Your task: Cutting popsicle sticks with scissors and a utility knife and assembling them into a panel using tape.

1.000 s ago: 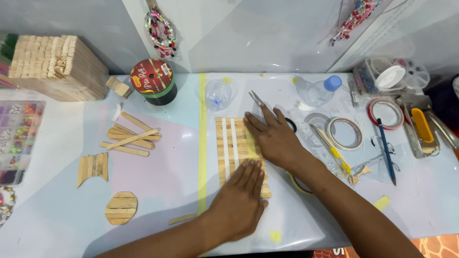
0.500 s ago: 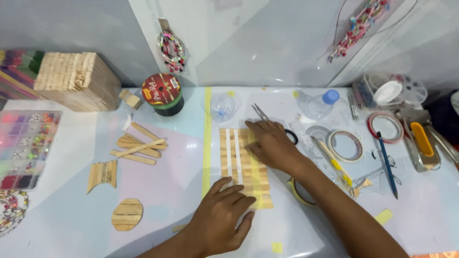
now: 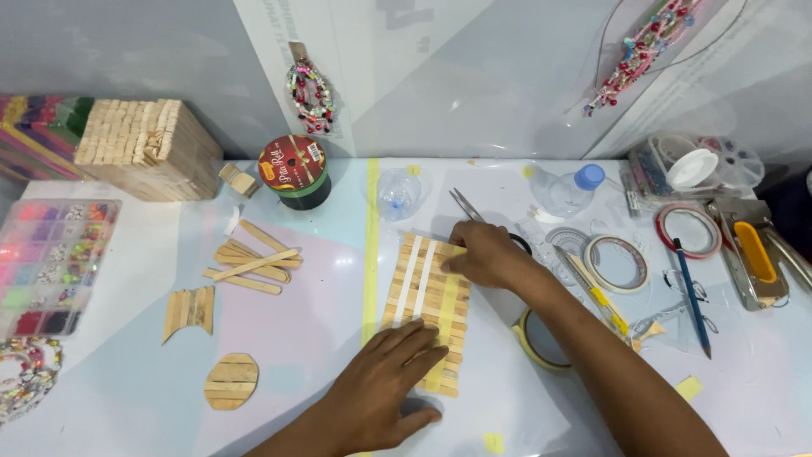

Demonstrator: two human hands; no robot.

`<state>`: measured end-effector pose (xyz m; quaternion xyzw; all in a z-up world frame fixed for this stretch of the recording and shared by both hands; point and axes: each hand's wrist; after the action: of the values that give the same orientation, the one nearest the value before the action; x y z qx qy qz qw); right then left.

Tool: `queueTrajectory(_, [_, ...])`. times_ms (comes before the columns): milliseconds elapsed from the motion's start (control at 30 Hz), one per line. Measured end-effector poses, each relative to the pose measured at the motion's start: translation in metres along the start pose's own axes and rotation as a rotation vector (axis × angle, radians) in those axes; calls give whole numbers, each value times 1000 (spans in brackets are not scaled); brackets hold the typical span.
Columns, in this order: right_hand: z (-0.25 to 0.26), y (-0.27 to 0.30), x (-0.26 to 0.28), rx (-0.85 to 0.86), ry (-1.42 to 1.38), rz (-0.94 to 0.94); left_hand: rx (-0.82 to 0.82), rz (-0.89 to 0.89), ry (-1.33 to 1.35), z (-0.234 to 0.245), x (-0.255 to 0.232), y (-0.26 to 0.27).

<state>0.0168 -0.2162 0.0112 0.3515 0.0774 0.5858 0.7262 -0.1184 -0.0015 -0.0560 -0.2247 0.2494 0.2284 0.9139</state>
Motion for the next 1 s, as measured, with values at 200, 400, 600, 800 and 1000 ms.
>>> queueTrajectory(200, [5,2,-23,50,-532,153,-20,9,-57,17,12,7])
queueTrajectory(400, [-3,-9,-48,153,-1012,159,-211,-44,-124,20,27,9])
queueTrajectory(600, [3,-17,-61,186,-1241,109,-526,331,142,26,71,6])
queueTrajectory(800, [1,-49,-42,-23,-995,274,-802,789,437,88,78,-49])
queueTrajectory(1000, [4,-74,-29,-139,-1060,310,-876,672,226,104,43,-64])
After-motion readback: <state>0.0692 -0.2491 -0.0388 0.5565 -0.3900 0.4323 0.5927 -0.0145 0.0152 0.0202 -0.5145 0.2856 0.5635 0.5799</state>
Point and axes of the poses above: each hand's wrist, its own y-axis away from the middle knuckle, its own z-axis out of the back of the hand, x = y × z, and after that the axes turned 7 degrees about -z, right-handed
